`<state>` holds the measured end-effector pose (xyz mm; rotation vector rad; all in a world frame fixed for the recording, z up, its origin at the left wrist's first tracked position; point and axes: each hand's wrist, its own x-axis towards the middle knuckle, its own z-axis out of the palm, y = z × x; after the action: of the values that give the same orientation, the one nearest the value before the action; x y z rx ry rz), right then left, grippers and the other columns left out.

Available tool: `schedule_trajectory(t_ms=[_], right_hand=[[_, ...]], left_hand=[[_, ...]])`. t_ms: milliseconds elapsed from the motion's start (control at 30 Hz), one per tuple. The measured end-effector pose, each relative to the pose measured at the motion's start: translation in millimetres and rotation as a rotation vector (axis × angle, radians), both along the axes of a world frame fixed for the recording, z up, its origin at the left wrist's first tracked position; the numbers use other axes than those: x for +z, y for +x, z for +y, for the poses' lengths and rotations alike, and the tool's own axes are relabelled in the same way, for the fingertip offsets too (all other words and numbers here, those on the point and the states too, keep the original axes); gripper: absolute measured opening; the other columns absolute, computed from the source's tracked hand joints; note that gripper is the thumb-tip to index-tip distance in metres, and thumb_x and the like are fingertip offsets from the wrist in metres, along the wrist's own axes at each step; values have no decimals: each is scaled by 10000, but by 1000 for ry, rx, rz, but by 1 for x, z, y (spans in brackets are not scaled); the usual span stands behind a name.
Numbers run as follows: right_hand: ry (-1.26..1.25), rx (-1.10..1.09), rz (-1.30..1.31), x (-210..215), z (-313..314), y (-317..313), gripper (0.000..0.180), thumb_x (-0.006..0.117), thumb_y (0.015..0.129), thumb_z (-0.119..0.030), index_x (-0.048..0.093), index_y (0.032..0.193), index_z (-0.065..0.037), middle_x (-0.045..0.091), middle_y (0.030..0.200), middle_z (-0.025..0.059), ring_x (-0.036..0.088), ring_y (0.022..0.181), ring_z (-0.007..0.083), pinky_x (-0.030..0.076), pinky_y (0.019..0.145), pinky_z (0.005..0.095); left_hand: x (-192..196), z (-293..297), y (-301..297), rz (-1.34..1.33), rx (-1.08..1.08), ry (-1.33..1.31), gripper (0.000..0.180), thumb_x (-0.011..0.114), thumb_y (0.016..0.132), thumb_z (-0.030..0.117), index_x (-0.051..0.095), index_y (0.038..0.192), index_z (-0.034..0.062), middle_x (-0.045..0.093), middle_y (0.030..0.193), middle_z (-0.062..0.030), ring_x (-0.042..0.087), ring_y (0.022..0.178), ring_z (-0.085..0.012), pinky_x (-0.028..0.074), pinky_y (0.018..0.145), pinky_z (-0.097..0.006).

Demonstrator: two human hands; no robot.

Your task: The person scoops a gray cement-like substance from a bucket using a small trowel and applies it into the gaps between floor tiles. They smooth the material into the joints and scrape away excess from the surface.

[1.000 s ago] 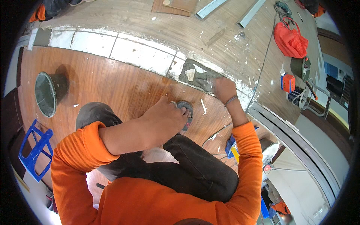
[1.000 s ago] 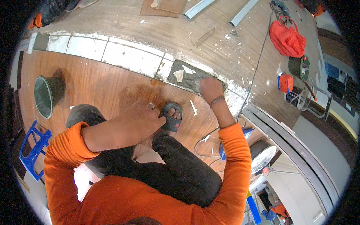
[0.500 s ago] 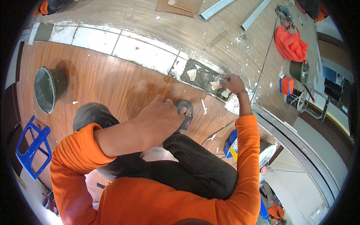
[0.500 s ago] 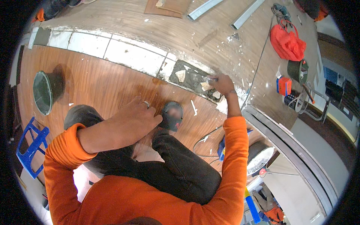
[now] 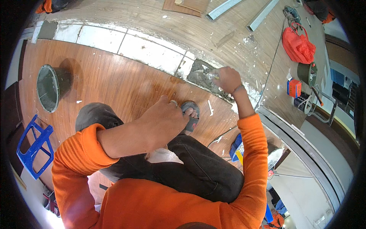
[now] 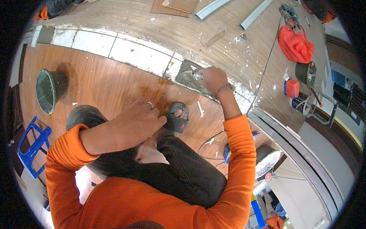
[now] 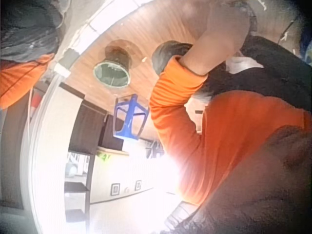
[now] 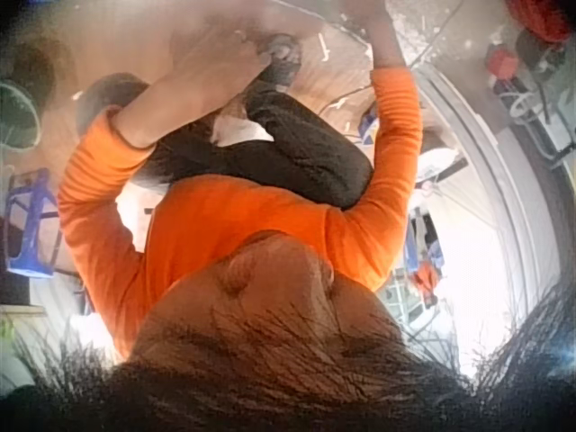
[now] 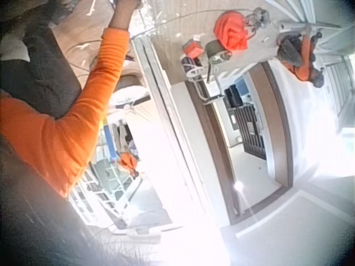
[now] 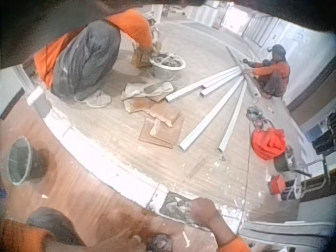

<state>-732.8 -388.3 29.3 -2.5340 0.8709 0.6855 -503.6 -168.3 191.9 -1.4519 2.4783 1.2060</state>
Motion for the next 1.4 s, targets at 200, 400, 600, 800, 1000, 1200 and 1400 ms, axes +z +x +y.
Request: schedule_trajectory(t_ms=[200, 400, 600, 800, 1000, 1200, 1400], right_hand=[[-46, -13, -36, -24, -46, -5, 350, 701, 792, -427, 792, 1039, -197, 733, 954, 181, 693, 921, 376, 558, 837, 482], [2, -85, -1, -6, -24, -4, 363, 698, 793, -435, 791, 1042, -188, 741, 984, 172, 696, 964, 373, 560, 875, 480], [-25, -117, -53, -14, -37, 12, 366, 723, 785, -407, 788, 1028, -142, 743, 998, 189, 699, 979, 379, 562, 882, 479], [-53, -143, -122, 1, -27, 16, 359, 743, 788, -394, 789, 1000, -109, 741, 976, 206, 710, 940, 388, 567, 854, 478], [-17, -224, -266, -37, -1, -21, 346, 690, 858, -376, 754, 1034, -85, 717, 969, 220, 690, 926, 408, 553, 827, 503], [7, -253, -291, -12, 33, -17, 310, 699, 894, -309, 732, 1080, -62, 700, 993, 217, 673, 900, 405, 537, 803, 473], [43, -315, -350, -24, 52, -29, 299, 717, 892, -298, 713, 1094, -77, 697, 1007, 213, 674, 936, 406, 542, 823, 472]], left_hand=[[1, 4, 0, -15, 15, 6, 200, 597, 895, 136, 647, 1055, 28, 683, 959, -139, 659, 967, -330, 482, 892, -442], [5, 10, 10, -22, 45, 0, 187, 592, 903, 135, 635, 1050, 27, 678, 949, -148, 663, 949, -338, 480, 888, -446], [6, 11, 7, -6, 47, -23, 225, 648, 870, 147, 634, 1062, 30, 676, 947, -146, 665, 939, -336, 479, 880, -443], [5, 9, 9, -18, 39, -9, 302, 702, 841, 171, 639, 1100, 30, 684, 970, -143, 667, 982, -337, 473, 905, -445], [6, 9, 12, -23, 64, 28, 302, 703, 843, 177, 646, 1101, 32, 688, 978, -146, 668, 999, -341, 469, 928, -451], [4, 13, 13, -48, 60, 23, 287, 697, 842, 175, 648, 1085, 30, 687, 948, -148, 666, 967, -342, 468, 927, -448], [0, 12, 13, 53, 131, 35, 285, 711, 839, 176, 644, 1076, 33, 684, 948, -148, 663, 943, -348, 464, 922, -461]])
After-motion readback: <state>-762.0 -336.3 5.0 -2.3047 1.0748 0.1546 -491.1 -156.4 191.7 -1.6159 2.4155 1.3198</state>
